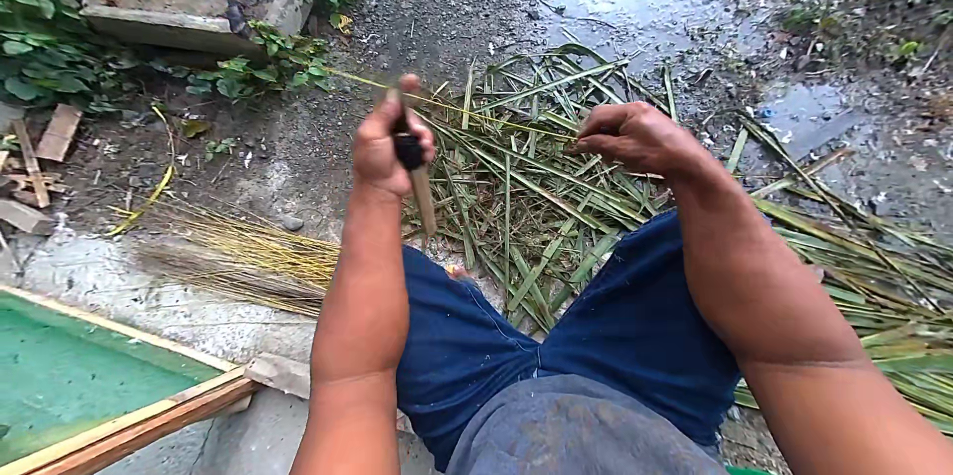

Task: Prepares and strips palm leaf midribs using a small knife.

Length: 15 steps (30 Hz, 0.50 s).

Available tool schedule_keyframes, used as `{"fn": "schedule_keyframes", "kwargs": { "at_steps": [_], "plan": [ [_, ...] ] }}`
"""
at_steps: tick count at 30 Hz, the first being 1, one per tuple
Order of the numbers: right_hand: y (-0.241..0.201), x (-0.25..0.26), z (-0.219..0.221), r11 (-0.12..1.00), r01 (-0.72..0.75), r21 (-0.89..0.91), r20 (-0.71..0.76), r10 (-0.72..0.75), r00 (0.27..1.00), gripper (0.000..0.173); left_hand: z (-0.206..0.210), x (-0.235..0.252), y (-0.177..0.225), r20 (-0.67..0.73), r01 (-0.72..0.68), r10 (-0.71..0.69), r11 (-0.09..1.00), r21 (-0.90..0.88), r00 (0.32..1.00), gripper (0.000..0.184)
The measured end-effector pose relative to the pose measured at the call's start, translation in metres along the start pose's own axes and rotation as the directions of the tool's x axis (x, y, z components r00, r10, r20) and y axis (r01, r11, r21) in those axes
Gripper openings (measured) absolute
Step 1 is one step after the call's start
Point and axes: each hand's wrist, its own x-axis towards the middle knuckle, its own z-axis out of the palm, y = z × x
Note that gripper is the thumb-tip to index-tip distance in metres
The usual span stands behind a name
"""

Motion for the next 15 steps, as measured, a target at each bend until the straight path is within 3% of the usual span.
{"fn": "schedule_keyframes", "kwargs": {
  "at_steps": [3,7,9,12,15],
  "plan": [
    [-0.002,0.002,0.003,1.000,-0.008,0.001,-0.021,0.008,1.000,0.012,0.005,-0.003,0.002,-0.093,-0.013,0.016,0.999,0.029,0.996,0.039],
    [-0.006,0.012,0.021,0.999,0.034,0.037,-0.022,-0.034,0.999,0.012,0.057,-0.019,-0.037,0.081,0.229,-0.250,0.951,0.206,0.965,0.036],
    [-0.008,0.012,0.020,0.998,0.054,0.040,0.000,-0.054,0.999,0.013,0.060,-0.015,-0.042,0.113,0.254,-0.280,0.946,0.202,0.953,0.036],
    [-0.006,0.002,0.007,0.998,0.047,0.045,0.028,-0.048,0.998,0.012,0.024,-0.001,-0.019,0.014,0.131,-0.133,0.986,0.101,0.991,0.037],
    [0.002,-0.011,-0.012,0.999,0.005,0.033,0.020,-0.006,1.000,0.013,-0.022,0.006,0.015,-0.215,-0.074,0.064,0.997,-0.036,0.974,0.039]
  ]
}}
